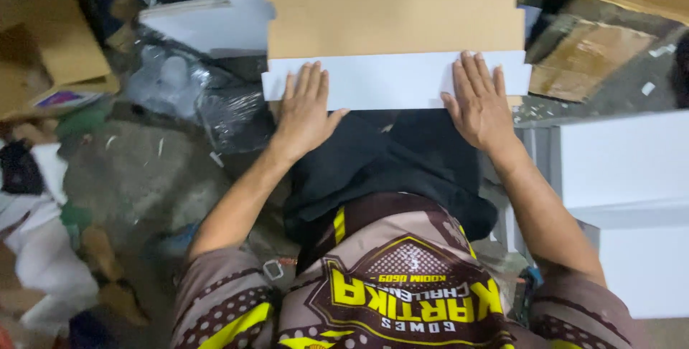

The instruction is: Assembling a cardboard box by folding pre-cut sheets and adding white paper inserts.

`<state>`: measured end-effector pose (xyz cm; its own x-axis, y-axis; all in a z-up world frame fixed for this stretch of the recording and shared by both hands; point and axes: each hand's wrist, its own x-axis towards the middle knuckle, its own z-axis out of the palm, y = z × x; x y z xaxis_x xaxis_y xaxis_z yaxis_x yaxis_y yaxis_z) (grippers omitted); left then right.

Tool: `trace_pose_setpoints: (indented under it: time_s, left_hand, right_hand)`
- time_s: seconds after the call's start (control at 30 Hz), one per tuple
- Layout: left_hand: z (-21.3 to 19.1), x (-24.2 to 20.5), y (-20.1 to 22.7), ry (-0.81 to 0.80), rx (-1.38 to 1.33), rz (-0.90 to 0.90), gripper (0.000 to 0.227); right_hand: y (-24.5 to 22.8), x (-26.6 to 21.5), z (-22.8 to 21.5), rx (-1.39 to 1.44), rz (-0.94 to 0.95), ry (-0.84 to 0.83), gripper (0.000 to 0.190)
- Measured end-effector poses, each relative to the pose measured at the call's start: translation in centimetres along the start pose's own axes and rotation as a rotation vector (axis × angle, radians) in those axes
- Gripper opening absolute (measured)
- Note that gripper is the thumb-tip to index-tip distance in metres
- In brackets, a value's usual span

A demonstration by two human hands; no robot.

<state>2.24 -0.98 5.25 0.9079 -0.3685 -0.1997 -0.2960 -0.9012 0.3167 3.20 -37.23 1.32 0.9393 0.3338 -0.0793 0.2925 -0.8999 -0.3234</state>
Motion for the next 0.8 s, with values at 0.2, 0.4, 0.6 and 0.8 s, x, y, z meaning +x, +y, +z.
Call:
trace_pose_setpoints:
  time_s: [0.2,0.4,0.6,0.8]
  left_hand:
    - [-3.2,1.9,2.8,0.397,-0.063,0.226,0.060]
    - [-2.0,6.4,5.8,0.313,-0.187,0.369,0.048]
    - [-1.1,11.5,11.0,0.087,-0.319,0.393,0.045]
    - [1.4,14.3,12.7,-0.128,-0.326,0.331,0.035]
  right_hand:
    - [3.4,-3.8,-1.7,0.207,0.027,0.473,0.050]
    - [0.9,-8.8,-2.4,0.456,0.226,0.699,0.040]
    - [-2.9,-9.0,0.4,0.776,0.419,0.620,0.036]
    - [-3.9,-7.9,1.9,0.938,0.513,0.588,0.034]
